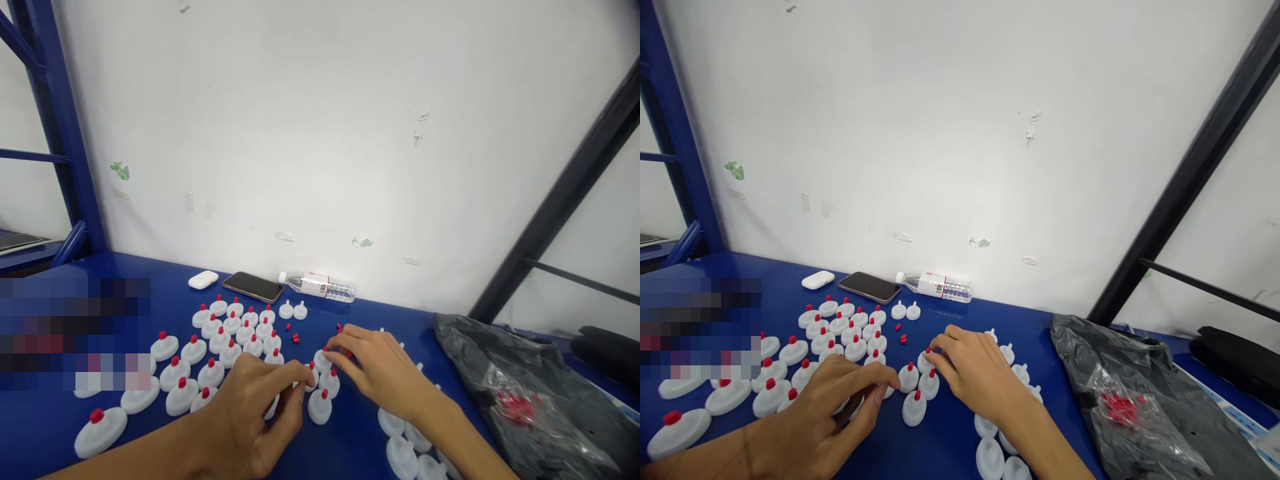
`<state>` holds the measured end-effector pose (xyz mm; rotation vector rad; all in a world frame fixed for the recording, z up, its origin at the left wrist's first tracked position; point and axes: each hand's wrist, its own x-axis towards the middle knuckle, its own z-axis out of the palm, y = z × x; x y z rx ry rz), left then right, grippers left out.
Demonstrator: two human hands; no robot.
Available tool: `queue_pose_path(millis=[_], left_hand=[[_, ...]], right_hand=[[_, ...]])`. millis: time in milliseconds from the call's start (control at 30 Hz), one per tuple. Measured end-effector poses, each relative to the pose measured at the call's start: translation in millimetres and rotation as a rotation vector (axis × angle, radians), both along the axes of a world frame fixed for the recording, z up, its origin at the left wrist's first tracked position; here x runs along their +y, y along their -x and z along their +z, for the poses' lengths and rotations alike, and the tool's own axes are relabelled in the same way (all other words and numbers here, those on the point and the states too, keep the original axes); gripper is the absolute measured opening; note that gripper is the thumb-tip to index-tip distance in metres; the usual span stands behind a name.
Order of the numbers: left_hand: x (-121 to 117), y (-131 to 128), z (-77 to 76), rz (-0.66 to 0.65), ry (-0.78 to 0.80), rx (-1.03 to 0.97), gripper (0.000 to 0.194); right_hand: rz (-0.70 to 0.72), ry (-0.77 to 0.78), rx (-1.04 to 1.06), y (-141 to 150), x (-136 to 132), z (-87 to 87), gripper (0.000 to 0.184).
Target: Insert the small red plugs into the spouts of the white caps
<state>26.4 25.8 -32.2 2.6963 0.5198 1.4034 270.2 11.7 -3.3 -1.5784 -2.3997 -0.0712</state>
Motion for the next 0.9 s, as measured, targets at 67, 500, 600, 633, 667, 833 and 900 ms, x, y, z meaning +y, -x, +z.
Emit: queue_pose_path(millis=[67,500,600,633,667,833,900], left_hand=[[-2.4,-0.3,0.2,-0.014,0.0,-0.013,0.03],[-2.2,-6.0,-9.9,-0.031,-0.039,-0.032,0.027],[-5.1,-5.0,-2.4,-0.004,-0.02,0.008,0.027],[-5.0,-4.8,-1.0,-0.002,-0.014,-0.006,0.027],[-4.4,-4.6,-0.1,-0.005,-0.015,-0.034,0.027],[-0.5,-3.4,4.8,0.06,-0.002,-0.146,0.031],[0.0,-2.9,7.3,0.113,0.036,-0.15,0.031]], right_hand=[[-0.005,-0.024,0.026,-0.1,-0.9,3.9,0.022],[0.039,-0.052,-0.155,23.2,95.6,16.0,0.029],[0.069,-0.019,-0.147,25.0,109.6,16.1,0.018],[0.07,-0.013,-0.134,24.3,110.9,17.3,0.015],[0.067,-0.012,-0.118,23.0,110.4,19.1,0.013],[0.033,-0.029,0.043,11.4,81.0,32.6,0.015],[0.032,-0.017,0.151,8.4,60.1,35.8,0.019]])
